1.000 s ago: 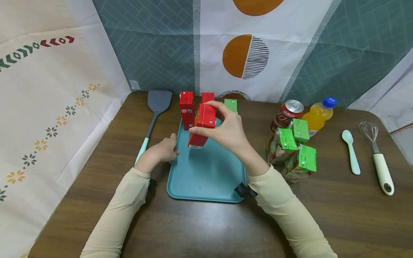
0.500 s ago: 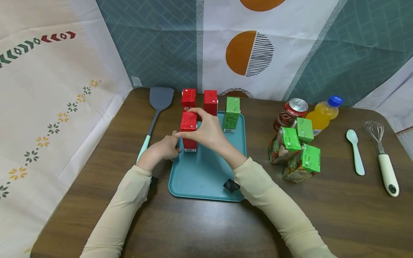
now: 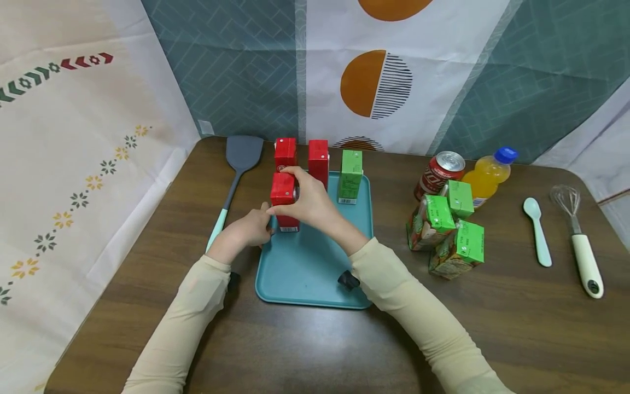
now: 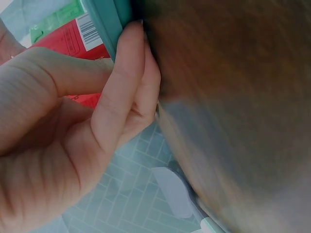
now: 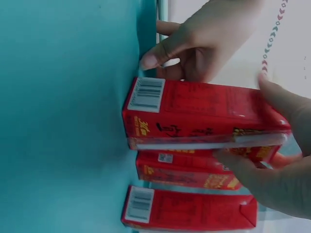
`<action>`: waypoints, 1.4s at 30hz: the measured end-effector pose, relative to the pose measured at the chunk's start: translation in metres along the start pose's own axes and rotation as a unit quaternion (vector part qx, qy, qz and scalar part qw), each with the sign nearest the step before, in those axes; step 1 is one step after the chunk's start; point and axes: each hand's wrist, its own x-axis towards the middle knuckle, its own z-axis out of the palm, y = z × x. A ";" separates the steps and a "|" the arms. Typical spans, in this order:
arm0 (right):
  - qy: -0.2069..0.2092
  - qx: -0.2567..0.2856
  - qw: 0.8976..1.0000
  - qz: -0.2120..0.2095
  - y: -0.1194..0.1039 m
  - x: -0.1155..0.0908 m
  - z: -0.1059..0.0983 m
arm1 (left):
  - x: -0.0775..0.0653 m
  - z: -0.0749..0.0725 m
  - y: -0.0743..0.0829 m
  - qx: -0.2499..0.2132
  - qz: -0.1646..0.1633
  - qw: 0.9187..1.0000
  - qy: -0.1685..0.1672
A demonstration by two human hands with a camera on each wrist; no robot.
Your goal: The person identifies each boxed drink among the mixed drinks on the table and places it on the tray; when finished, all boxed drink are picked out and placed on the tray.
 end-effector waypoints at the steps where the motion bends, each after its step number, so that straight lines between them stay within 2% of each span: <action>1: -0.013 -0.006 1.000 -0.002 0.000 -0.001 -0.002 | 0.000 0.000 0.000 0.003 0.001 1.000 0.003; 4: -0.038 -0.026 0.999 -0.020 0.000 -0.008 -0.008 | 0.000 0.001 0.001 0.005 0.000 1.000 0.009; 7: -0.028 -0.036 0.998 -0.045 -0.005 -0.020 -0.017 | 0.000 0.002 0.001 0.007 0.002 1.000 0.012; 11: 0.005 0.009 0.997 -0.077 -0.020 -0.042 -0.036 | -0.001 0.002 -0.001 0.007 0.012 1.000 0.017; 15: 0.018 0.065 0.991 -0.113 -0.037 -0.066 -0.060 | -0.001 0.003 -0.003 0.008 0.016 1.000 0.025; 17: 0.023 0.057 0.989 -0.134 -0.041 -0.078 -0.072 | -0.001 0.003 -0.004 0.009 0.019 0.999 0.027; 20: 0.033 0.014 0.988 -0.152 -0.039 -0.094 -0.091 | -0.002 0.003 -0.004 0.012 0.025 0.999 0.027; 23: 0.047 -0.035 0.983 -0.172 -0.026 -0.109 -0.110 | -0.004 0.004 -0.002 0.011 0.030 0.999 0.025; 28: 0.064 -0.102 0.976 -0.182 0.007 -0.130 -0.142 | -0.004 0.005 0.000 0.008 0.032 0.999 0.025; 32: 0.065 -0.154 0.974 -0.153 0.034 -0.147 -0.164 | -0.004 0.006 -0.002 0.007 0.031 0.999 0.026; 36: 0.054 -0.181 0.976 -0.105 0.057 -0.164 -0.183 | -0.004 0.006 -0.001 0.006 0.035 0.999 0.031; 39: 0.052 -0.196 0.976 -0.080 0.073 -0.175 -0.192 | -0.003 0.007 -0.001 0.000 0.035 0.999 0.032; 42: 0.057 -0.219 0.971 -0.075 0.088 -0.186 -0.198 | -0.003 0.007 -0.001 -0.004 0.035 0.999 0.030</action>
